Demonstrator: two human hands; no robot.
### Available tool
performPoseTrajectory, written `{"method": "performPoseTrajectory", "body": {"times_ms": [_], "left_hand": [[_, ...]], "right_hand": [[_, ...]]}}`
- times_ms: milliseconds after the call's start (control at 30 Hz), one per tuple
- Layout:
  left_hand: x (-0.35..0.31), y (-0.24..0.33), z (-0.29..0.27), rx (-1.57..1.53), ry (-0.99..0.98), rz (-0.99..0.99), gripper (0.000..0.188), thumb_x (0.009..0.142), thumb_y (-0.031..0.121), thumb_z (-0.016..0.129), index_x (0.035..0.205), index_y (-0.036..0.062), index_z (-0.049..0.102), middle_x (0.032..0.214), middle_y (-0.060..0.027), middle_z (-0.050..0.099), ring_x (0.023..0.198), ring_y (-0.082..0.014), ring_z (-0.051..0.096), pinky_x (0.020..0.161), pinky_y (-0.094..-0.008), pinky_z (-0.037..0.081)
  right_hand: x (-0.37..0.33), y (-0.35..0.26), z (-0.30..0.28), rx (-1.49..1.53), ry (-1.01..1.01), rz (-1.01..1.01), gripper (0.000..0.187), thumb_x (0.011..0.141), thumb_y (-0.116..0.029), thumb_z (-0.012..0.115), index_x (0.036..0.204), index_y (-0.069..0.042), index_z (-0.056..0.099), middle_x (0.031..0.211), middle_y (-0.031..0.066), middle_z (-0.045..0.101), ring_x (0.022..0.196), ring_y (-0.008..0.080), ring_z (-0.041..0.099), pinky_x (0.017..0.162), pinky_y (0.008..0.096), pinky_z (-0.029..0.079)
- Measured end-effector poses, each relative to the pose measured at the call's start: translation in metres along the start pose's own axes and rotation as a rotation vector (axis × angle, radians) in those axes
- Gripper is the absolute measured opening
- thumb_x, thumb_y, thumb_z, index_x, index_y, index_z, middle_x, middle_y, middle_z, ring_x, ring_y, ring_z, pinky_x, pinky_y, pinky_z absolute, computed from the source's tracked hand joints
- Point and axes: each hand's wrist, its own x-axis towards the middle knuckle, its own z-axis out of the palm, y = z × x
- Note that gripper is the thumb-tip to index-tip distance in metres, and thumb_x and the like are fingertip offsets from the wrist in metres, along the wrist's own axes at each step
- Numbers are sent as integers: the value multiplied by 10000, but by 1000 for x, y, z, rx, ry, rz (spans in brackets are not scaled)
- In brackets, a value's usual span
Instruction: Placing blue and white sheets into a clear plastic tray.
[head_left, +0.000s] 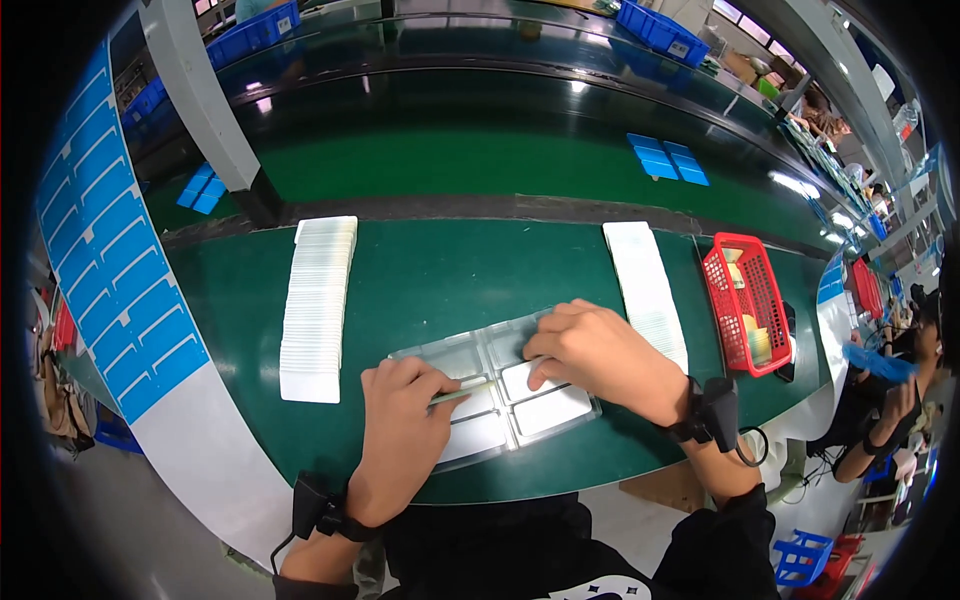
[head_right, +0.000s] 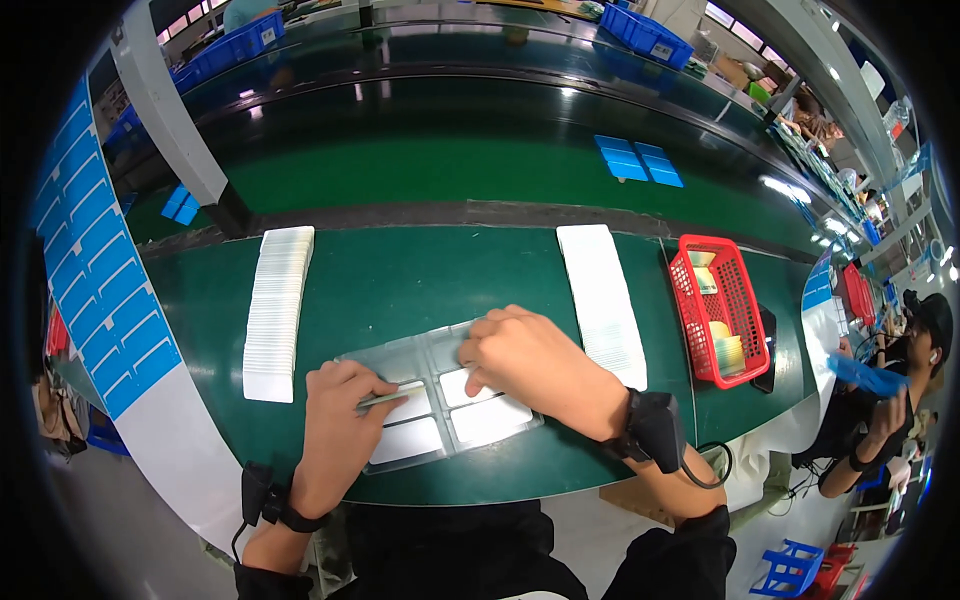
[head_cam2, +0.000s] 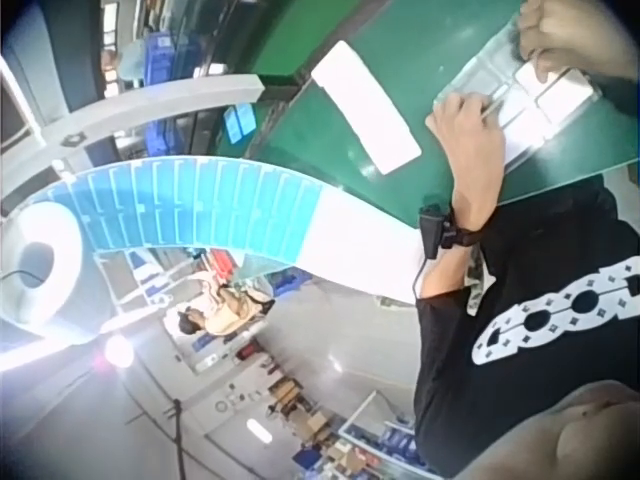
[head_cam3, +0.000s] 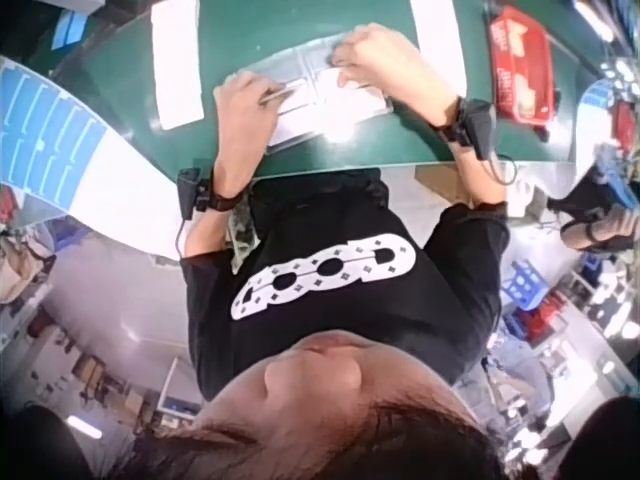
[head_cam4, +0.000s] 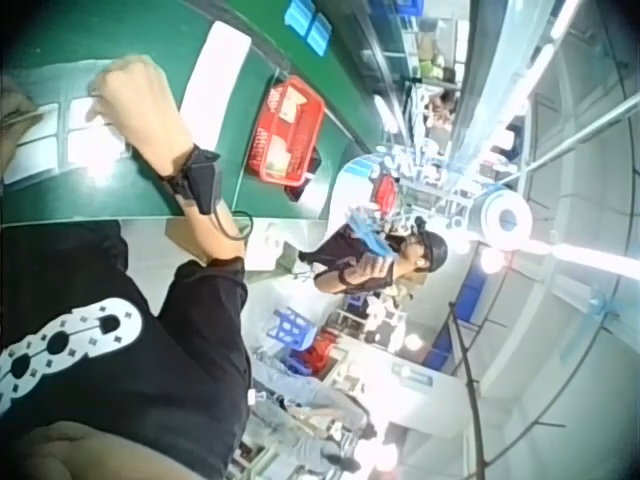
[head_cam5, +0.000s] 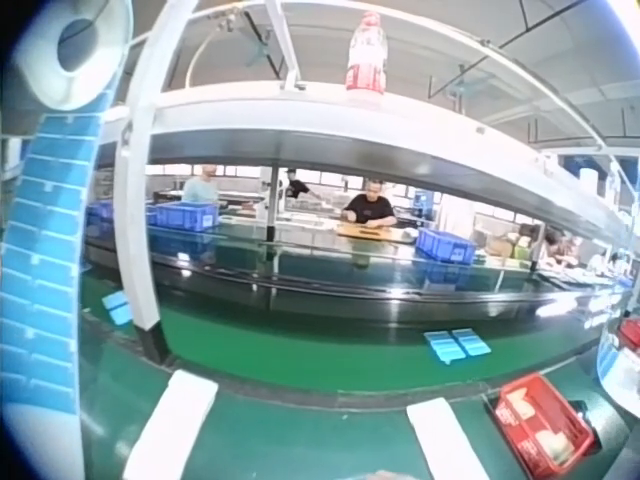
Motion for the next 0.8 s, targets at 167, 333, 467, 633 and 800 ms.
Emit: {"method": "performPoseTrajectory", "body": {"times_ms": [167,333,467,633,800], "left_hand": [[12,3,-12,-153,-69,-51,177,784,103,881,935,48,806,825,-96,714,800,-281,630,716,-390,489],[23,-9,-33,-249,-171,-198,192,885,127,807,1063,57,821,867,-112,712,838,-310,607,746,-410,480],[25,-17,-21,-51,-112,-112,181,892,121,809,1063,64,822,883,-90,639,869,-276,555,771,-374,476],[20,-18,0,40,11,-11,249,883,120,824,1126,79,790,1050,-103,582,999,-289,524,845,-387,467],[14,-11,-9,99,34,15,337,906,116,795,1221,25,719,1167,-139,611,1105,-342,548,938,-441,479]], "right_hand": [[8,2,-4,154,-59,117,313,838,-285,828,910,3,726,870,153,723,814,372,686,738,422,551],[11,13,-13,232,-73,159,476,935,-451,741,879,12,652,835,179,702,736,396,678,687,449,543],[27,20,0,46,30,-71,534,918,-531,730,871,-11,615,765,132,647,697,371,663,638,431,526],[49,18,16,-77,71,-255,549,901,-567,714,920,-26,620,821,92,635,772,322,684,649,407,553],[43,9,9,-182,99,-269,527,903,-549,722,988,-35,642,892,74,645,847,279,699,682,381,576]]}}
